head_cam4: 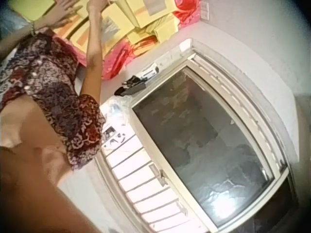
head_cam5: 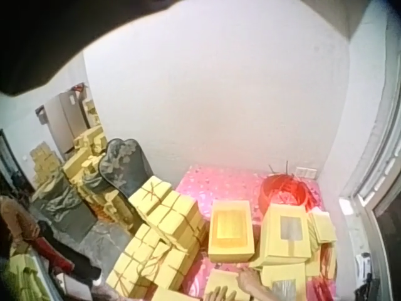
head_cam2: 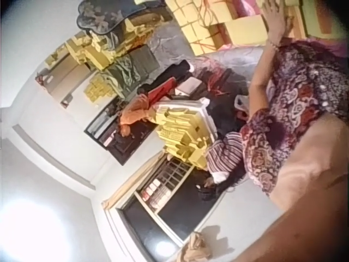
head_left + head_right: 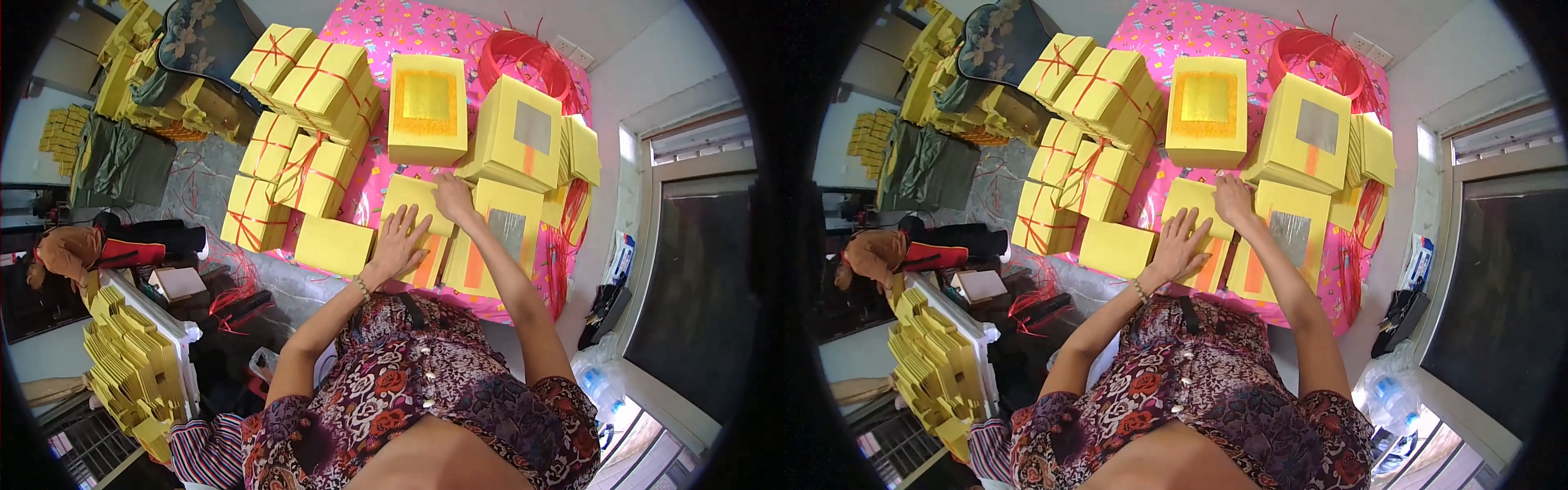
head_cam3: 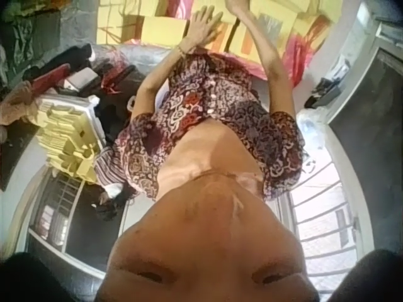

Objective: Counting and bundling stacks of yellow paper products using red string.

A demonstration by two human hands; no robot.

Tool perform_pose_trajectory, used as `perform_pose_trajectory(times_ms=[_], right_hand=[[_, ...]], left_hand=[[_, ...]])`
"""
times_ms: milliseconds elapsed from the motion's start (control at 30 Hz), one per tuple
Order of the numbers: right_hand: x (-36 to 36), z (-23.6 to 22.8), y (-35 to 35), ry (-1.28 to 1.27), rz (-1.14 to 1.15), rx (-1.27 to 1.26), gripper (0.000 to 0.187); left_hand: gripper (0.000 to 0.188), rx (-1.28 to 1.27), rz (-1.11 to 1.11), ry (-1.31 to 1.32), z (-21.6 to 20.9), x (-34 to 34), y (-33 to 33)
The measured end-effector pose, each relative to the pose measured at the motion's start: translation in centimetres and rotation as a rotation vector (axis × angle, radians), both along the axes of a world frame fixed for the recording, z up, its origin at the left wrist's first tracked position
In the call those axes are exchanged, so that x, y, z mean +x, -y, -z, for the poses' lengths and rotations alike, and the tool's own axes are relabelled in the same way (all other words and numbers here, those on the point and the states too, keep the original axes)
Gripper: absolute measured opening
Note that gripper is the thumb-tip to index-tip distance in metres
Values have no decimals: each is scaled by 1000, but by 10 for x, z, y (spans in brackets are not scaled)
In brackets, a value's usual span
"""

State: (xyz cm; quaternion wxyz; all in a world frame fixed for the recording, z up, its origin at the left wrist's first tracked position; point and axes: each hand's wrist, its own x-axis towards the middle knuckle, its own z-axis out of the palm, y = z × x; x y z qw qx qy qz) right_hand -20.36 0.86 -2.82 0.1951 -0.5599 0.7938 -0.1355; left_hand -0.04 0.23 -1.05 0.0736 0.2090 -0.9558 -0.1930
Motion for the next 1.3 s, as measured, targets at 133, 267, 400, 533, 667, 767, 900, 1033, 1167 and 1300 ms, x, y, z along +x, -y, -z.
perform_pose_trajectory(times_ms=[133, 267, 400, 533, 667, 767, 900, 1033, 1167, 1300], right_hand=[[4, 8, 9, 67, 8, -81, 30], [8, 2, 17, 171, 21, 58, 30], [7, 9, 15, 145, 17, -12, 27], [9, 12, 13, 141, -11, -139, 27], [10, 10, 14, 169, 10, -85, 26], [10, 10, 14, 167, 12, -85, 26], [9, 13, 16, 173, 25, -65, 25], [10, 12, 17, 140, -10, -34, 28], [14, 9, 17, 166, 25, -51, 26], [14, 8, 19, 144, 25, -5, 26]], left_hand=[[73, 0, 8, 17, 0, -2, 2], [72, -2, 13, 37, 1, -1, 3], [72, 17, 21, 64, -2, -3, 3], [73, 13, 19, 67, -2, -3, 2], [74, 15, 10, 46, -1, -4, 3], [74, 16, 13, 44, 0, -4, 4], [75, 17, 16, 45, -1, -5, 4], [76, 49, 13, 37, -1, -4, 4], [75, 91, -8, 21, 1, -4, 1], [75, 73, 8, 12, 5, -1, 1]])
